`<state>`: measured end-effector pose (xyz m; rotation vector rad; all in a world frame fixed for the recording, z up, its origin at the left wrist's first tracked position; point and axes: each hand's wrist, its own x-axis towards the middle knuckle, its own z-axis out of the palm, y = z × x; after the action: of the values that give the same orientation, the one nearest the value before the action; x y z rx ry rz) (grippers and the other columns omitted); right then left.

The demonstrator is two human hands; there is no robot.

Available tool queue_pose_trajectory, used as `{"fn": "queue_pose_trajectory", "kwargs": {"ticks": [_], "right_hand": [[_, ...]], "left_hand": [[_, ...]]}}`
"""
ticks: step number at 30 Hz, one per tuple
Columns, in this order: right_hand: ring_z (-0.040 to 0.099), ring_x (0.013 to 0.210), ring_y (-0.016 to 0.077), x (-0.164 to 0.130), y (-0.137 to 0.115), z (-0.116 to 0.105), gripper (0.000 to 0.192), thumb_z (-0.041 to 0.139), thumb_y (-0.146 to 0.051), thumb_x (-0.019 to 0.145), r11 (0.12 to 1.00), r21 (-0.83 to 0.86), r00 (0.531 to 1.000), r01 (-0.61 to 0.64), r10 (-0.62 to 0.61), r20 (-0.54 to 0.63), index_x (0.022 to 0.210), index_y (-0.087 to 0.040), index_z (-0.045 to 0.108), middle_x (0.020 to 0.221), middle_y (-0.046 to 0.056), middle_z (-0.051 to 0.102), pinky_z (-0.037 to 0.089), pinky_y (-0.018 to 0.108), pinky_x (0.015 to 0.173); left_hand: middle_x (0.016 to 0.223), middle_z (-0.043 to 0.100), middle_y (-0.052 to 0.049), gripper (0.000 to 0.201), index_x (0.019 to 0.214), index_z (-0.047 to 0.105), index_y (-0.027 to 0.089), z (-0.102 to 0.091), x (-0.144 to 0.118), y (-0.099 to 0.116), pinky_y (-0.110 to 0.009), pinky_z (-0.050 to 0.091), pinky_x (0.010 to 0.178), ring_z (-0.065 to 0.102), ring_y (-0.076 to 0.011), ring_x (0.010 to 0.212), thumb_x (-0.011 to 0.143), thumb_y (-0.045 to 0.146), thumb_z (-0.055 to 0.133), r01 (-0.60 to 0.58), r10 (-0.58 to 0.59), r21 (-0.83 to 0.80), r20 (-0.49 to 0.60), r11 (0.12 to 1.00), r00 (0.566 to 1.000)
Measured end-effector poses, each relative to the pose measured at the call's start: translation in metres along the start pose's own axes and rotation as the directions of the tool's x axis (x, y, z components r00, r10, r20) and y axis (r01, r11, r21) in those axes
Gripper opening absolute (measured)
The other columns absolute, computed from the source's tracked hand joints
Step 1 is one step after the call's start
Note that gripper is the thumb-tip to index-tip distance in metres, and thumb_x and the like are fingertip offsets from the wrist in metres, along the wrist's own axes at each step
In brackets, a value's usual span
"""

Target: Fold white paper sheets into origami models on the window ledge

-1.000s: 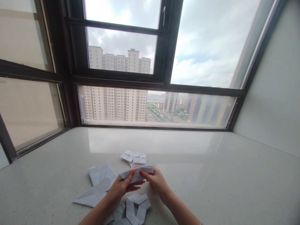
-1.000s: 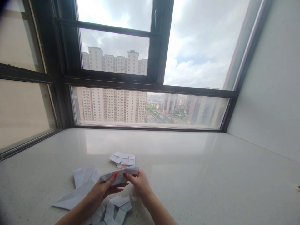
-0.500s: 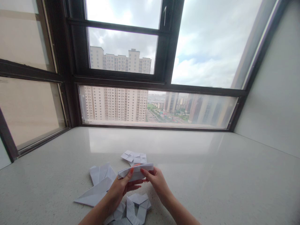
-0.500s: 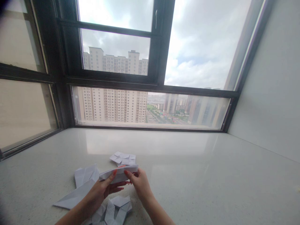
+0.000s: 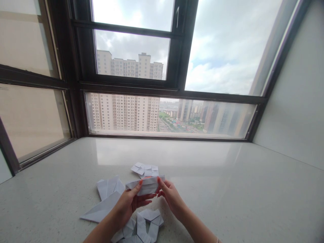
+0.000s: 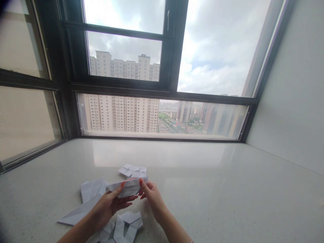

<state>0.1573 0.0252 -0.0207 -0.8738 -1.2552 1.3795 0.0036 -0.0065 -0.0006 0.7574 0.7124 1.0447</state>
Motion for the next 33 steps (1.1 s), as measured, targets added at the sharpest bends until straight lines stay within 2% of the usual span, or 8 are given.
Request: {"fn": "queue_pose_trajectory", "kwargs": {"ticks": [4, 8, 11, 15, 22, 25, 29, 33], "right_hand": [[0.043, 0.042, 0.0069, 0.001, -0.001, -0.002, 0.050, 0.051, -0.062, 0.062, 0.997, -0.070, 0.995, 0.036, -0.043, -0.093, 0.049, -0.014, 0.049, 0.047, -0.002, 0.047, 0.034, 0.020, 0.042], [0.048, 0.046, 0.0080, 0.002, -0.005, -0.005, 0.041, 0.059, -0.055, 0.060, 0.994, -0.056, 0.963, 0.096, -0.107, -0.246, 0.073, -0.017, 0.050, 0.058, -0.004, 0.051, 0.036, 0.019, 0.041], [0.049, 0.049, 0.0081, 0.001, -0.007, -0.004, 0.045, 0.062, -0.050, 0.061, 0.991, -0.013, 0.980, 0.130, -0.130, -0.153, 0.091, -0.019, 0.050, 0.067, -0.003, 0.055, 0.037, 0.019, 0.042], [0.045, 0.042, 0.0071, 0.001, -0.005, -0.004, 0.036, 0.063, -0.047, 0.061, 0.992, -0.015, 0.992, 0.127, -0.128, -0.011, 0.077, -0.015, 0.056, 0.056, -0.003, 0.054, 0.036, 0.020, 0.041], [0.045, 0.043, 0.0073, 0.002, -0.001, -0.007, 0.028, 0.065, -0.041, 0.061, 0.989, 0.003, 0.988, 0.147, -0.147, -0.038, 0.066, -0.015, 0.056, 0.050, -0.003, 0.054, 0.035, 0.020, 0.043], [0.044, 0.042, 0.0073, 0.001, -0.003, -0.005, 0.029, 0.067, -0.041, 0.059, 0.990, 0.040, 0.990, 0.135, -0.132, -0.053, 0.068, -0.015, 0.057, 0.050, -0.004, 0.053, 0.034, 0.020, 0.042], [0.042, 0.042, 0.0061, -0.003, -0.008, 0.000, 0.046, 0.071, -0.039, 0.055, 0.973, 0.226, 0.994, 0.050, -0.027, -0.104, 0.093, -0.020, 0.054, 0.056, -0.005, 0.054, 0.033, 0.019, 0.043], [0.045, 0.049, 0.0062, -0.008, -0.013, 0.001, 0.040, 0.071, -0.037, 0.056, 0.930, 0.344, 0.991, -0.130, 0.134, 0.012, 0.089, -0.018, 0.058, 0.069, 0.000, 0.059, 0.033, 0.019, 0.046]], "left_hand": [[0.090, 0.067, -0.013, 0.036, 0.103, 0.056, 0.012, -0.001, 0.001, -0.002, -0.029, 0.051, 0.066, 0.064, -0.0247, 0.081, 0.073, 0.032, 0.058, -0.012, 0.012, -0.012, -0.043, 1.000, 0.999], [0.093, 0.067, -0.012, 0.033, 0.102, 0.056, 0.015, -0.002, 0.003, -0.002, -0.028, 0.052, 0.063, 0.064, -0.0243, 0.079, 0.073, 0.030, 0.058, 0.009, -0.009, -0.012, -0.063, 1.000, 0.998], [0.094, 0.066, -0.013, 0.034, 0.103, 0.055, 0.014, -0.002, 0.002, -0.002, -0.027, 0.052, 0.061, 0.064, -0.0242, 0.079, 0.074, 0.031, 0.057, 0.018, -0.017, 0.011, -0.041, 1.000, 0.999], [0.090, 0.067, -0.015, 0.033, 0.101, 0.056, 0.010, -0.001, 0.002, -0.003, -0.026, 0.052, 0.060, 0.065, -0.0236, 0.076, 0.075, 0.030, 0.056, 0.029, -0.027, 0.037, -0.044, 0.999, 0.999], [0.090, 0.067, -0.016, 0.035, 0.103, 0.055, 0.010, 0.001, 0.001, -0.005, -0.026, 0.052, 0.060, 0.065, -0.0238, 0.078, 0.074, 0.030, 0.057, 0.042, -0.041, 0.044, -0.029, 0.998, 0.999], [0.090, 0.067, -0.016, 0.036, 0.104, 0.055, 0.009, 0.002, 0.000, -0.004, -0.025, 0.052, 0.061, 0.064, -0.0238, 0.079, 0.075, 0.030, 0.056, 0.038, -0.036, 0.047, -0.035, 0.998, 0.999], [0.094, 0.066, -0.014, 0.035, 0.102, 0.056, 0.011, 0.001, -0.001, -0.002, -0.027, 0.051, 0.063, 0.064, -0.0243, 0.079, 0.073, 0.031, 0.058, 0.021, -0.020, 0.051, -0.019, 0.998, 1.000], [0.090, 0.067, -0.013, 0.039, 0.103, 0.057, 0.013, 0.003, -0.002, -0.001, -0.028, 0.051, 0.061, 0.065, -0.0241, 0.075, 0.071, 0.035, 0.060, -0.011, 0.012, 0.093, -0.014, 0.996, 1.000]]}}
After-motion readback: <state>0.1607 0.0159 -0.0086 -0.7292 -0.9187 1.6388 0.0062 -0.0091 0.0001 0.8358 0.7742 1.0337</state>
